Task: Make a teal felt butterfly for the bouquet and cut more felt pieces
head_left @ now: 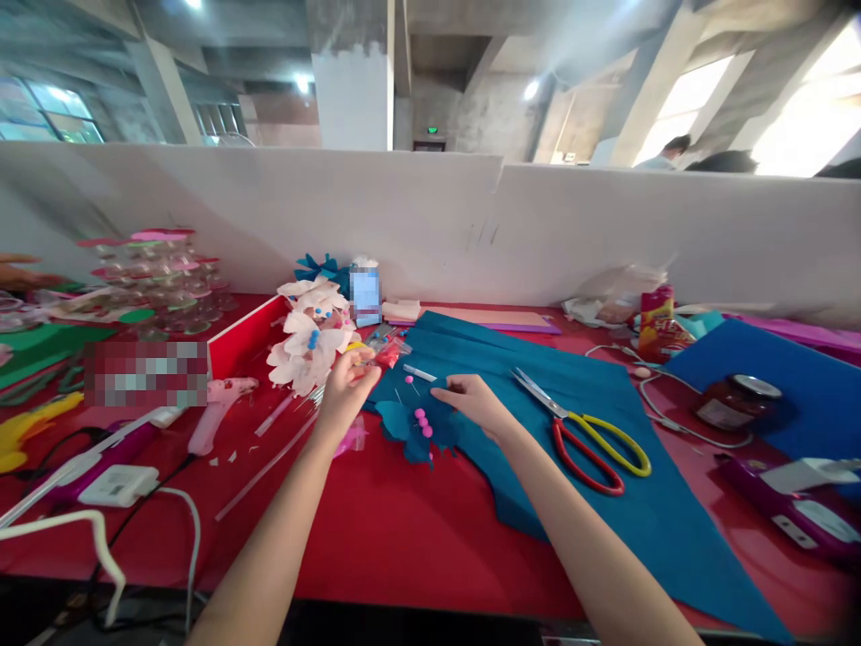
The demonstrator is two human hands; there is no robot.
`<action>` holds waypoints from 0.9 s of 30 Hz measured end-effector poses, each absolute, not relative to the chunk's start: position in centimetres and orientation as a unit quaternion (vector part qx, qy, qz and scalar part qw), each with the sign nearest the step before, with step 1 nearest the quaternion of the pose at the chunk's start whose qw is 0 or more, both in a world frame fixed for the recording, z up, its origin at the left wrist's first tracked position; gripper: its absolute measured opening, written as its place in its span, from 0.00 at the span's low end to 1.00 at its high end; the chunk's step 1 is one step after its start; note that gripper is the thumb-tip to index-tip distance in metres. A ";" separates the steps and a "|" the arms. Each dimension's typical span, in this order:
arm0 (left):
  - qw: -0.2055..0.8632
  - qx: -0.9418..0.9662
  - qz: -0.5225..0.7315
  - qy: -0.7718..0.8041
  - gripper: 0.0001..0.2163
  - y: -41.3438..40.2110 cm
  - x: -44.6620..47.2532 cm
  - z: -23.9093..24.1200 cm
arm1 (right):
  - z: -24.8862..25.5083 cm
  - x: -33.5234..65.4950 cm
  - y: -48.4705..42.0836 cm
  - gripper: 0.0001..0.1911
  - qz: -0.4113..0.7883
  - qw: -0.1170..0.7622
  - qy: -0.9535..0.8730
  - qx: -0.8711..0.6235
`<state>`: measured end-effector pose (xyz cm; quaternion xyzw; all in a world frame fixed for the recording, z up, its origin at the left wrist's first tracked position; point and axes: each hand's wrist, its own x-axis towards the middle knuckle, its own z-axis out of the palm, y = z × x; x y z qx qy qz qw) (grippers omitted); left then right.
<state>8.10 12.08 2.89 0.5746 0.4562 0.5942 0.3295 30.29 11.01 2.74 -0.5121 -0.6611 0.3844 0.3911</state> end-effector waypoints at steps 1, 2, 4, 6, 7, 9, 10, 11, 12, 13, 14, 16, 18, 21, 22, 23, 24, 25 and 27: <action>0.297 0.566 0.619 0.457 0.12 11.6 7.8 3.0 | 3.2 30.2 11.0 0.22 0.379 0.405 -0.657 -0.511; 0.262 0.557 0.642 0.457 0.11 11.1 7.5 3.0 | 3.6 30.3 10.9 0.23 0.371 0.421 -0.650 -0.512; 0.201 0.551 0.670 0.455 0.10 9.7 7.4 2.9 | 4.5 31.0 10.8 0.25 0.349 0.457 -0.631 -0.521; 0.174 0.583 0.658 0.444 0.07 8.1 7.9 2.6 | 4.9 32.4 10.7 0.26 0.334 0.485 -0.606 -0.535; 0.176 0.612 0.637 0.434 0.06 7.2 8.3 2.3 | 4.9 33.2 10.7 0.26 0.331 0.495 -0.593 -0.542; 0.194 0.694 0.561 0.409 0.06 5.6 9.3 1.7 | 4.5 34.7 10.7 0.26 0.333 0.504 -0.570 -0.557; 0.195 0.740 0.507 0.397 0.08 4.9 9.8 1.3 | 4.2 35.4 10.7 0.26 0.337 0.506 -0.558 -0.564; 0.182 0.787 0.440 0.392 0.10 4.3 10.3 0.9 | 3.7 35.9 10.7 0.26 0.343 0.506 -0.547 -0.571; 0.166 0.821 0.380 0.391 0.11 3.9 10.8 0.5 | 3.2 36.3 10.7 0.26 0.350 0.505 -0.537 -0.578; 0.152 0.845 0.329 0.393 0.12 3.6 11.1 0.2 | 2.7 36.6 10.7 0.26 0.359 0.502 -0.528 -0.583; 0.142 0.859 0.293 0.395 0.12 3.5 11.4 -0.2 | 2.3 36.8 10.7 0.26 0.369 0.498 -0.521 -0.587; 0.143 0.867 0.267 0.395 0.11 3.5 11.7 -0.8 | 1.6 37.0 10.7 0.25 0.386 0.491 -0.509 -0.592; 0.153 0.866 0.269 0.392 0.11 3.7 11.7 -1.1 | 1.2 37.0 10.7 0.25 0.399 0.488 -0.502 -0.592; 0.173 0.853 0.293 0.396 0.10 3.9 11.5 -1.2 | 0.9 36.9 10.7 0.25 0.416 0.488 -0.497 -0.585; 0.182 0.845 0.304 0.400 0.09 3.9 11.4 -1.2 | 0.8 36.9 10.7 0.26 0.422 0.488 -0.496 -0.581; 0.193 0.836 0.319 0.404 0.08 3.9 11.2 -1.2 | 0.7 36.8 10.7 0.26 0.428 0.488 -0.496 -0.577; 0.205 0.824 0.336 0.409 0.07 3.9 11.0 -1.1 | 0.7 36.7 10.7 0.26 0.435 0.487 -0.497 -0.571; 0.217 0.809 0.355 0.414 0.06 3.9 10.7 -1.0 | 0.7 36.6 10.6 0.26 0.443 0.485 -0.498 -0.566; 0.244 0.774 0.396 0.429 0.06 4.1 10.2 -0.7 | 0.8 36.2 10.5 0.26 0.459 0.481 -0.500 -0.555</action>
